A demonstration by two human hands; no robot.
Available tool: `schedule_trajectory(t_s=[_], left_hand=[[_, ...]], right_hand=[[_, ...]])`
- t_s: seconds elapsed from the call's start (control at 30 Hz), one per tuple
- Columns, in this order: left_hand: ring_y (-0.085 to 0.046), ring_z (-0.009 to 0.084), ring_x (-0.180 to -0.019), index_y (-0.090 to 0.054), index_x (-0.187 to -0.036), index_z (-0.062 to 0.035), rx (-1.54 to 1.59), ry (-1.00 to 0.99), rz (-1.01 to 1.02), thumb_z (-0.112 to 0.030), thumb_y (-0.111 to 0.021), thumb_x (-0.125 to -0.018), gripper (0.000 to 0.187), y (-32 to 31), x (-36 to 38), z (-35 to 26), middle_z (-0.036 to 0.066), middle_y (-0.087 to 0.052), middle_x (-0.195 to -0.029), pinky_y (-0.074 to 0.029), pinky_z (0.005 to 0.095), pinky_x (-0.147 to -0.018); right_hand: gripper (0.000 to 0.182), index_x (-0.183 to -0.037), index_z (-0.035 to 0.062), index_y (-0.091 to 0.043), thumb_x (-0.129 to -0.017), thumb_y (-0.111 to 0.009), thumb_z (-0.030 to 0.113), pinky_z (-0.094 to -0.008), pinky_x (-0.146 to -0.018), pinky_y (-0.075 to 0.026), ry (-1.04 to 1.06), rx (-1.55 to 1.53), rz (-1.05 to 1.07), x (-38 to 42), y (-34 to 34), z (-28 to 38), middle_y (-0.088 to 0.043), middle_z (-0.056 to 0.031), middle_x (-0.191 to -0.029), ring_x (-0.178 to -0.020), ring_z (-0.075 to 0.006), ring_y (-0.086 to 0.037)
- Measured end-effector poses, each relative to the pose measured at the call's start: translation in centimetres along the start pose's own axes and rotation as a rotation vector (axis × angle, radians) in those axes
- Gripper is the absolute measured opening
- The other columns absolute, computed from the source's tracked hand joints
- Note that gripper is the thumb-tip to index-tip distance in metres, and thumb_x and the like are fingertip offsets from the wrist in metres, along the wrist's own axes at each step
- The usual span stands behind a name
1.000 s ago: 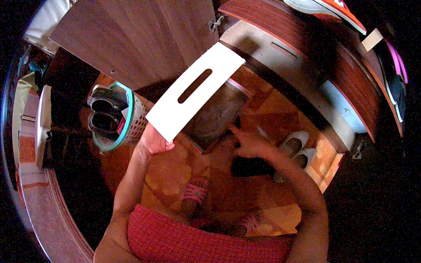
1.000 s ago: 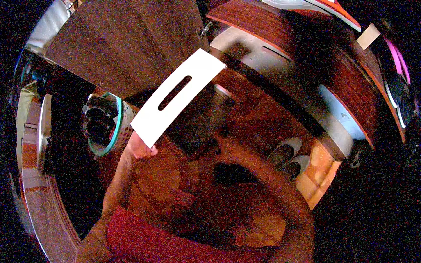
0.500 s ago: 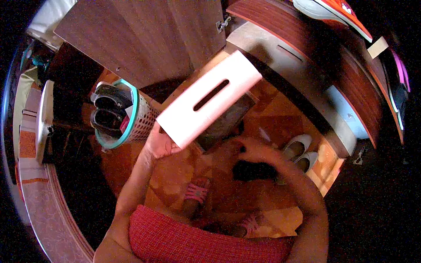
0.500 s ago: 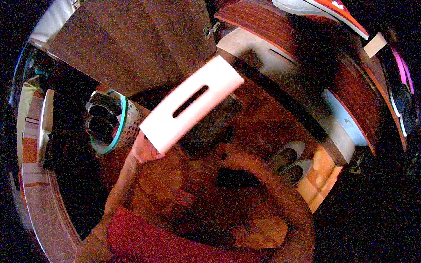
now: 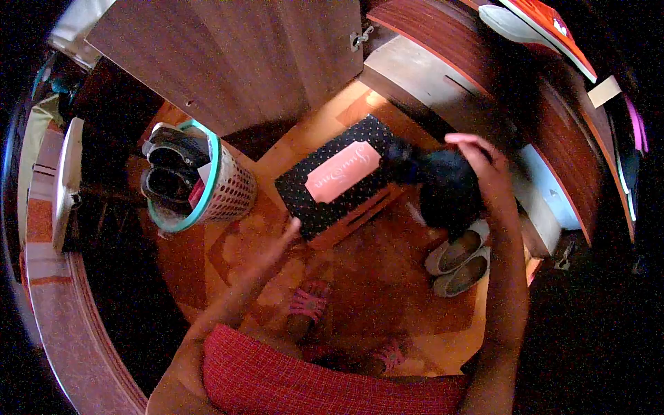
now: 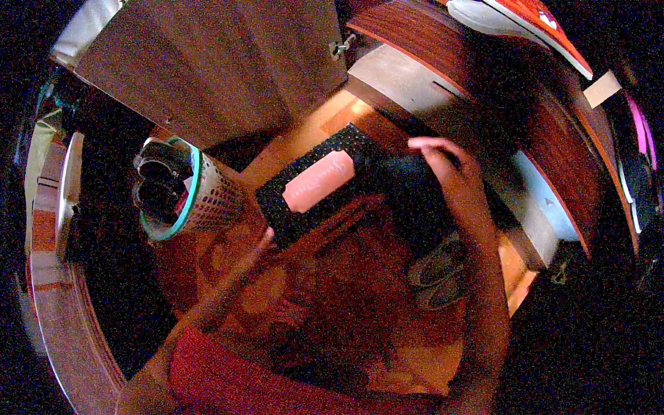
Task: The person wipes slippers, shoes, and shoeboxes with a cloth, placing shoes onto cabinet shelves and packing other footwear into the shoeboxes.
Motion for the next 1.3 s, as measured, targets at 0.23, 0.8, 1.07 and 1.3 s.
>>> schedule_trajectory(t_s=[0.23, 0.8, 1.07, 1.3], left_hand=[[-0.042, 0.0256, -0.113, -0.016, -0.134, -0.0054, -0.411, -0.148, 0.065, -0.017, -0.070, -0.072, 0.083, -3.7, 0.5, -0.4, 0.014, -0.037, -0.126, -0.042, 0.0382, -0.090], [-0.039, 0.0287, -0.116, -0.001, -0.134, -0.0080, -0.090, -0.007, 0.051, -0.015, -0.073, -0.069, 0.097, -3.9, -1.4, 3.3, 0.016, -0.034, -0.128, -0.041, 0.0389, -0.092], [-0.038, 0.0301, -0.117, 0.006, -0.134, -0.0093, -0.008, 0.037, 0.011, -0.014, -0.074, -0.067, 0.105, -3.5, -1.3, 4.3, 0.017, -0.033, -0.129, -0.040, 0.0392, -0.092], [-0.038, 0.0295, -0.117, 0.001, -0.134, -0.0093, -0.096, -0.068, 0.026, -0.014, -0.075, -0.066, 0.102, -3.8, -1.0, 1.8, 0.016, -0.032, -0.129, -0.040, 0.0396, -0.093]], right_hand=[[0.026, -0.095, 0.0024, -0.062, -0.087, -0.050, 0.025, -0.0278, -0.082, -0.043, 0.373, 0.119, -0.302, -3.0, -4.4, -0.7, -0.064, -0.0115, -0.090, -0.086, -0.0197, -0.060], [0.063, -0.122, 0.0152, -0.043, -0.068, -0.066, 0.036, -0.0494, -0.102, -0.021, 0.775, 0.653, 0.502, 0.4, -23.4, -12.0, -0.035, -0.0115, -0.131, -0.123, -0.0339, -0.027], [0.036, -0.101, 0.0073, -0.056, -0.067, -0.062, 0.015, -0.0426, -0.091, -0.036, 0.766, 0.708, -0.130, -11.7, -14.8, -13.3, -0.051, -0.0150, -0.110, -0.106, -0.0353, -0.045], [0.051, -0.112, 0.0093, -0.051, -0.064, -0.068, 0.016, -0.0450, -0.097, -0.032, 0.551, 0.738, -0.167, -11.2, -17.2, -13.5, -0.040, -0.0166, -0.126, -0.113, -0.0374, -0.039]])
Point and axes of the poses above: each hand's wrist, its own x-axis away from the middle knuckle, its own y-axis out of the back of the hand, z = x × y, the point moved 4 cm from there along -x, towards the middle knuckle
